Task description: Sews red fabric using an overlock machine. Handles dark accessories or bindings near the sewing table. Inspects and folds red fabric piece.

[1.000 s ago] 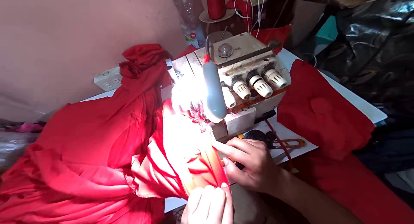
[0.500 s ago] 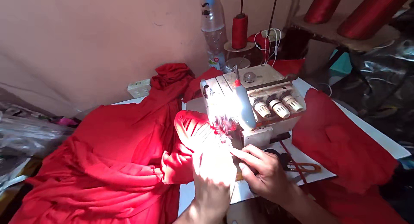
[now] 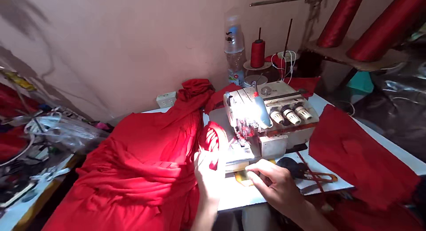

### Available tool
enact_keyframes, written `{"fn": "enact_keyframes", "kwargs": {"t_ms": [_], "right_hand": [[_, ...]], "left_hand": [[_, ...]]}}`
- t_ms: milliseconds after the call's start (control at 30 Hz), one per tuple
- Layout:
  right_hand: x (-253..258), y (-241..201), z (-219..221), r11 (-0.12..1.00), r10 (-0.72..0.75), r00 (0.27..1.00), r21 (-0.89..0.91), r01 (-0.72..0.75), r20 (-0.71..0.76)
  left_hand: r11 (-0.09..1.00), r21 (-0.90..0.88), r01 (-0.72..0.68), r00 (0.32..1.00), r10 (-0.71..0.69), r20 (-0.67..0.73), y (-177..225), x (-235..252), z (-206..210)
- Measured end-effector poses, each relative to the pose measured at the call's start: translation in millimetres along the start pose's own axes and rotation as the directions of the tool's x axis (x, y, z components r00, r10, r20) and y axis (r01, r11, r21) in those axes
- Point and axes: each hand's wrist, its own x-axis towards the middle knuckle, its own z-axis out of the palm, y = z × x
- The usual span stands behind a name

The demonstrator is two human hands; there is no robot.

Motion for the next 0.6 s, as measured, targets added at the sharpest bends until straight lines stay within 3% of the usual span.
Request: {"fn": "enact_keyframes", "kwargs": {"t_ms": [67, 200, 300, 400, 533, 600], "right_hand": [[-4, -4, 11, 0.995, 0.080, 0.997, 0.059, -0.079, -0.003], [-11, -8, 23, 0.910, 0.288, 0.955, 0.290, -0.297, 0.076], [-5, 5, 14, 0.892, 0.417, 0.906, 0.223, -0.393, -0.068], [3, 19, 1, 0.883, 0.469, 0.877, 0.082, -0.463, -0.107], [-2, 1, -3, 0.933, 0.340, 0.937, -0.092, -0.347, -0.079], [8, -17, 2, 0.975, 0.166, 0.981, -0.132, -0.178, -0.097]], "left_hand": [[0.999, -0.033, -0.034, 0.996, 0.031, -0.087, 1, -30, -10], [0.982, -0.153, -0.114, 0.991, 0.123, 0.050, 19, -81, -3], [0.963, -0.227, -0.145, 0.973, 0.181, 0.146, 23, -92, 12], [0.975, -0.154, -0.158, 0.984, 0.169, 0.061, 21, -79, 5], [0.999, 0.035, -0.033, 0.993, 0.037, -0.110, -11, -27, -27], [0.980, 0.078, 0.184, 0.981, -0.188, 0.053, -27, 2, -40]]}}
